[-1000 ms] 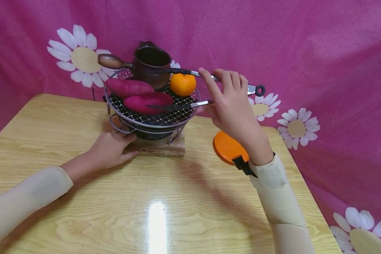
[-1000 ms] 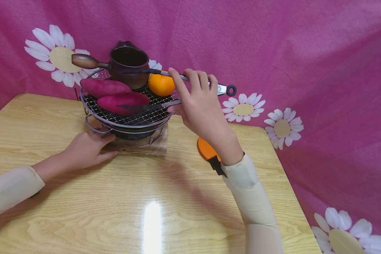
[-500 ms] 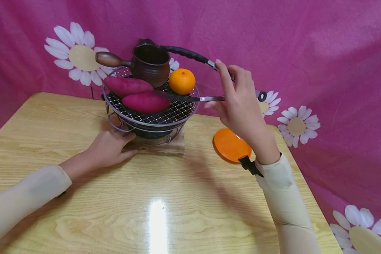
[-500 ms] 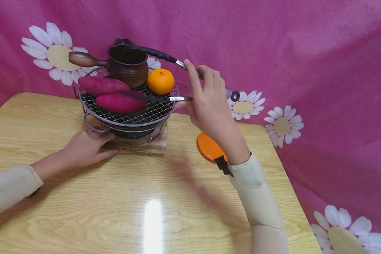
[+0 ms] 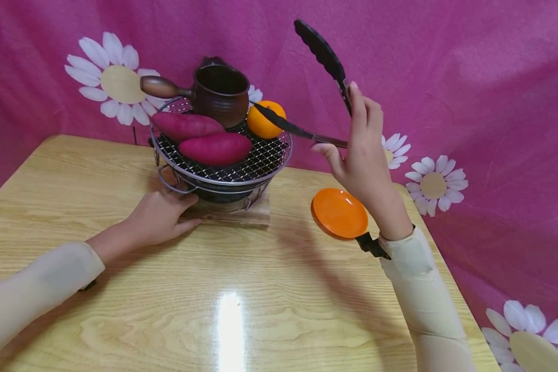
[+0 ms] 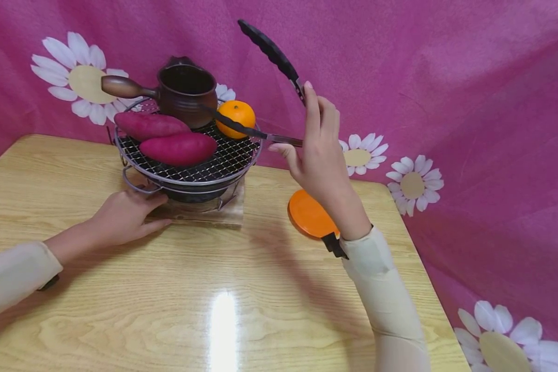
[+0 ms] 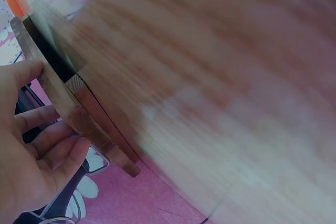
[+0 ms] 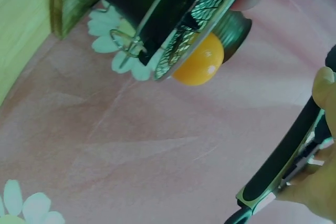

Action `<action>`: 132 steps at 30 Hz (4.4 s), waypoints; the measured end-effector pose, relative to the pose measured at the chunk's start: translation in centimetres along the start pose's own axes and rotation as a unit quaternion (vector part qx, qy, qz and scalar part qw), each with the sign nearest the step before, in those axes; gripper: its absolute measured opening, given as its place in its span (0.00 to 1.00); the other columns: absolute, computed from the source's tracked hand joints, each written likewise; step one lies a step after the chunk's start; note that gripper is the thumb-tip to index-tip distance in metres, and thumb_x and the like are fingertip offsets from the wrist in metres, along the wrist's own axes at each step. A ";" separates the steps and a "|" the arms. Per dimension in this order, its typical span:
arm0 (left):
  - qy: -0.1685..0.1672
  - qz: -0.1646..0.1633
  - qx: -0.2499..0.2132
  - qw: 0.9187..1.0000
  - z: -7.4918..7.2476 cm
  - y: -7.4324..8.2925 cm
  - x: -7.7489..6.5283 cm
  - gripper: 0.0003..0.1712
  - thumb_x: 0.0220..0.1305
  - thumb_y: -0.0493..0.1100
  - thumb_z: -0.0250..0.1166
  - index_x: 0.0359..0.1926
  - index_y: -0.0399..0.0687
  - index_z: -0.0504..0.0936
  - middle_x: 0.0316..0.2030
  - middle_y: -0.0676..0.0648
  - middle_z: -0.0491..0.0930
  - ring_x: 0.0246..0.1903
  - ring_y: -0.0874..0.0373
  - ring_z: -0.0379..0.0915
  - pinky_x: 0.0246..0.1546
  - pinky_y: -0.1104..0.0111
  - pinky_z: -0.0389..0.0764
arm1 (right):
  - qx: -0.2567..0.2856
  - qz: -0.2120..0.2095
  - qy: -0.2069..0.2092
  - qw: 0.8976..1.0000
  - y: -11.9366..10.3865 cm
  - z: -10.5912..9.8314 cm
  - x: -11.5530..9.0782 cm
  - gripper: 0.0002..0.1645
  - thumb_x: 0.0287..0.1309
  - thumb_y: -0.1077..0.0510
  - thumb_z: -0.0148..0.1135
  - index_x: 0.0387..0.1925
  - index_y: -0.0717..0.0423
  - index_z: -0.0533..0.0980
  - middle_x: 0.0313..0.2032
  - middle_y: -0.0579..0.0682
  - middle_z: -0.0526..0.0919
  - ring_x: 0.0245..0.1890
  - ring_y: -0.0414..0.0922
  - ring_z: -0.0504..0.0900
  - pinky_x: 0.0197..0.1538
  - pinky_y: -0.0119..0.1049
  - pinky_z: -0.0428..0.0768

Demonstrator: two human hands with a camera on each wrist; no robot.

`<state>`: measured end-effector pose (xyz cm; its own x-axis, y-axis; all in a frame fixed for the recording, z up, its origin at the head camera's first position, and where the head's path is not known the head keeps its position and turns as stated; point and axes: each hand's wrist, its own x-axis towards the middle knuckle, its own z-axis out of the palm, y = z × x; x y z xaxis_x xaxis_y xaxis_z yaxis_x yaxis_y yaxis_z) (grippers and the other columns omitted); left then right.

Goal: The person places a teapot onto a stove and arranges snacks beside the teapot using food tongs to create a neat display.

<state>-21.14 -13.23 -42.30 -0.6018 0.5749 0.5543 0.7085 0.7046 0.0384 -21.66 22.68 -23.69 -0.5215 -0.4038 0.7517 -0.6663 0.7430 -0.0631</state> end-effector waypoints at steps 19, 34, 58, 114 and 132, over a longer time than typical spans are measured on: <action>-0.007 0.001 -0.002 1.000 0.0 0.0 0.0 0.22 0.55 0.52 0.75 0.41 0.43 0.79 0.33 0.39 0.82 0.25 0.41 0.80 0.19 0.50 0.76 | 0.017 0.083 0.080 0.993 1.9 0.2 -1.7 0.63 0.56 0.48 0.75 0.76 0.73 0.47 0.57 0.70 0.65 0.56 0.57 0.65 0.56 0.42 0.67; -0.027 -0.012 -0.005 1.000 -0.4 0.2 0.2 0.21 0.56 0.51 0.75 0.43 0.44 0.79 0.37 0.37 0.83 0.29 0.39 0.81 0.22 0.48 0.78 | 0.030 0.117 0.080 0.989 3.0 0.3 -2.8 0.58 0.55 0.48 0.75 0.76 0.65 0.52 0.49 0.67 0.66 0.51 0.55 0.64 0.50 0.40 0.63; -0.013 -0.011 -0.005 1.000 -0.1 0.0 0.1 0.22 0.55 0.52 0.75 0.41 0.43 0.78 0.30 0.41 0.80 0.27 0.41 0.78 0.21 0.50 0.75 | 0.136 0.279 0.030 0.950 3.0 1.9 -4.4 0.48 0.56 0.48 0.75 0.71 0.53 0.59 0.47 0.47 0.69 0.41 0.41 0.75 0.42 0.29 0.77; -0.008 -0.006 0.010 1.000 0.2 0.0 0.0 0.23 0.54 0.54 0.75 0.42 0.43 0.79 0.30 0.39 0.80 0.25 0.41 0.78 0.19 0.51 0.75 | 0.116 0.452 -0.120 0.876 2.1 7.6 -6.9 0.52 0.53 0.26 0.67 0.62 0.58 0.60 0.32 0.51 0.70 0.23 0.47 0.75 0.31 0.37 0.72; -0.018 -0.015 0.004 1.000 -0.2 0.4 0.1 0.22 0.55 0.52 0.75 0.41 0.44 0.78 0.28 0.40 0.79 0.24 0.41 0.77 0.19 0.50 0.74 | 0.048 0.472 -0.179 0.862 2.2 9.2 -7.4 0.50 0.49 0.20 0.65 0.48 0.58 0.63 0.34 0.52 0.69 0.28 0.49 0.74 0.29 0.39 0.70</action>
<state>-20.84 -13.02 -42.03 -0.6361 0.5679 0.5224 0.6866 0.7255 0.0473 -24.20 22.42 -35.49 -0.9747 0.2063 0.0862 0.1139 0.7897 -0.6028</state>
